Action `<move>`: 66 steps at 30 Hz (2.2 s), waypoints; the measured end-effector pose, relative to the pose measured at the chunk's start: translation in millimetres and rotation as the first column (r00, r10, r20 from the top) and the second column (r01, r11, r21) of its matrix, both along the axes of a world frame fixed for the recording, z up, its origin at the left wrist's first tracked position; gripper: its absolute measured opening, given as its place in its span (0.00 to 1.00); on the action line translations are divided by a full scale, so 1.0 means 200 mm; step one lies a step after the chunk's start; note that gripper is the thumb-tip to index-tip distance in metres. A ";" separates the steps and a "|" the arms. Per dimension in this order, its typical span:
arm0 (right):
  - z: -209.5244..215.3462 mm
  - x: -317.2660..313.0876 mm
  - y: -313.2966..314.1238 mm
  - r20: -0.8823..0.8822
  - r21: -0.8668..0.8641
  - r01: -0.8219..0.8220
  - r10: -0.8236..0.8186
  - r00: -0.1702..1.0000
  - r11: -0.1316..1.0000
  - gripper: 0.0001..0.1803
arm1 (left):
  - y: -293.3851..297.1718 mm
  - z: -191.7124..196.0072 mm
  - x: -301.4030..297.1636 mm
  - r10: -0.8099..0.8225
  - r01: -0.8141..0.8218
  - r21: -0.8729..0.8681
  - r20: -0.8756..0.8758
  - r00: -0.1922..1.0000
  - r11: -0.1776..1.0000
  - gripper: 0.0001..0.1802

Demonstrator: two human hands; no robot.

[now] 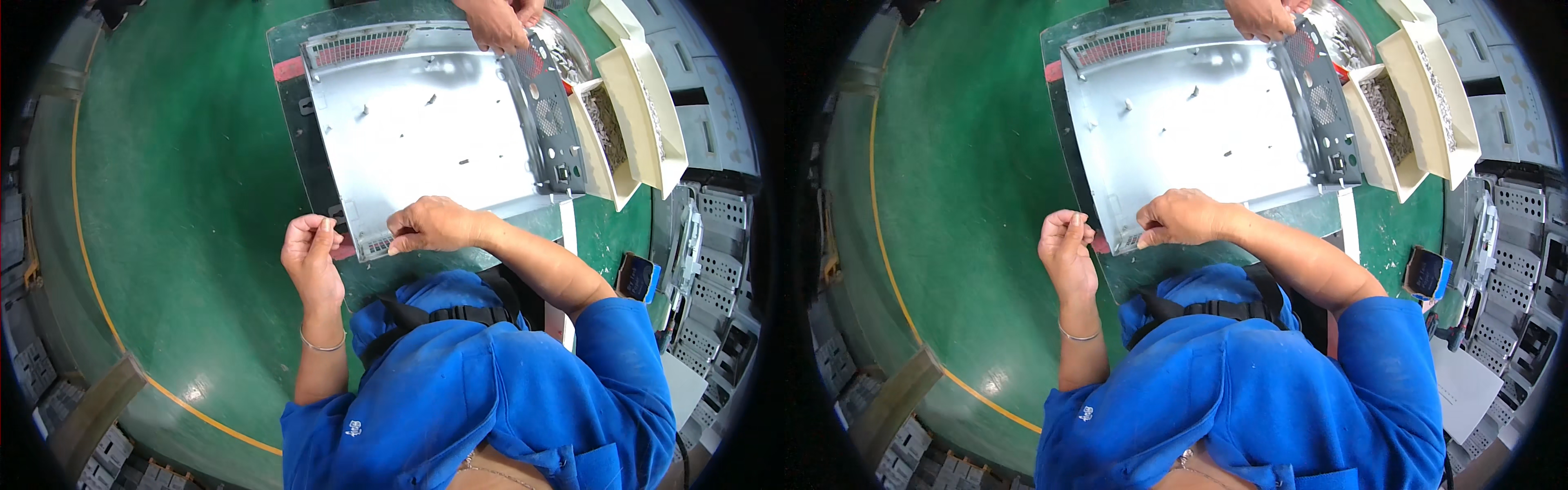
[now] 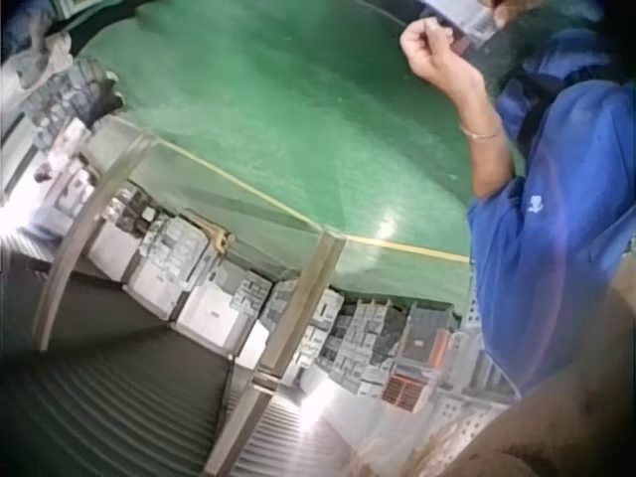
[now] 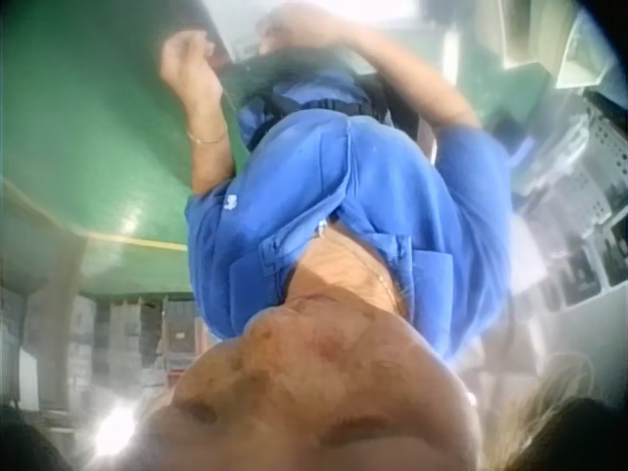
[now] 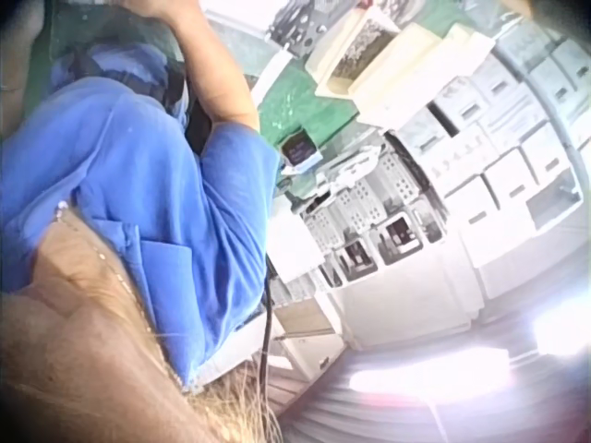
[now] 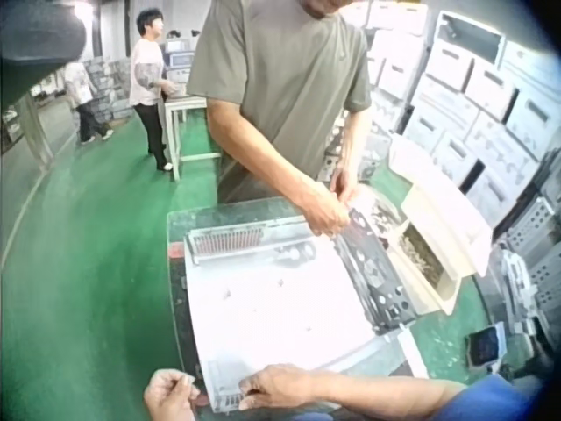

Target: The person inserts small white plastic standoffs into a metal electronics chassis while standing at a workbench. A coworker assists by placing standoffs on the chassis and handing over parts. The person handles the standoffs and the chassis, occasionally picking up a tool.

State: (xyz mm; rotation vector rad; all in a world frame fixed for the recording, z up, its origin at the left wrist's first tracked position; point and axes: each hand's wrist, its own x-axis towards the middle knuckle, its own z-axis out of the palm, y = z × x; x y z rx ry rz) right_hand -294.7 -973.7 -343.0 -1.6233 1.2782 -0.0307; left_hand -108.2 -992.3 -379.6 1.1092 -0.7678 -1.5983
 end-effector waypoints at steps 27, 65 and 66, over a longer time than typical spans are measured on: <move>0.19 0.18 0.17 0.573 -0.427 0.321 -0.022 0.819 0.846 0.17 | 0.22 0.17 -0.13 0.145 0.309 0.456 -0.723 0.675 0.835 0.17; -0.21 0.25 -0.13 0.538 0.412 0.707 -0.779 0.321 0.575 0.05 | 0.09 0.10 0.05 0.051 0.226 0.316 -0.676 0.735 0.921 0.11; -0.22 0.24 -0.11 0.551 0.378 0.696 -0.753 0.360 0.610 0.05 | 0.09 0.09 0.05 0.007 0.250 0.274 -0.686 0.727 0.929 0.12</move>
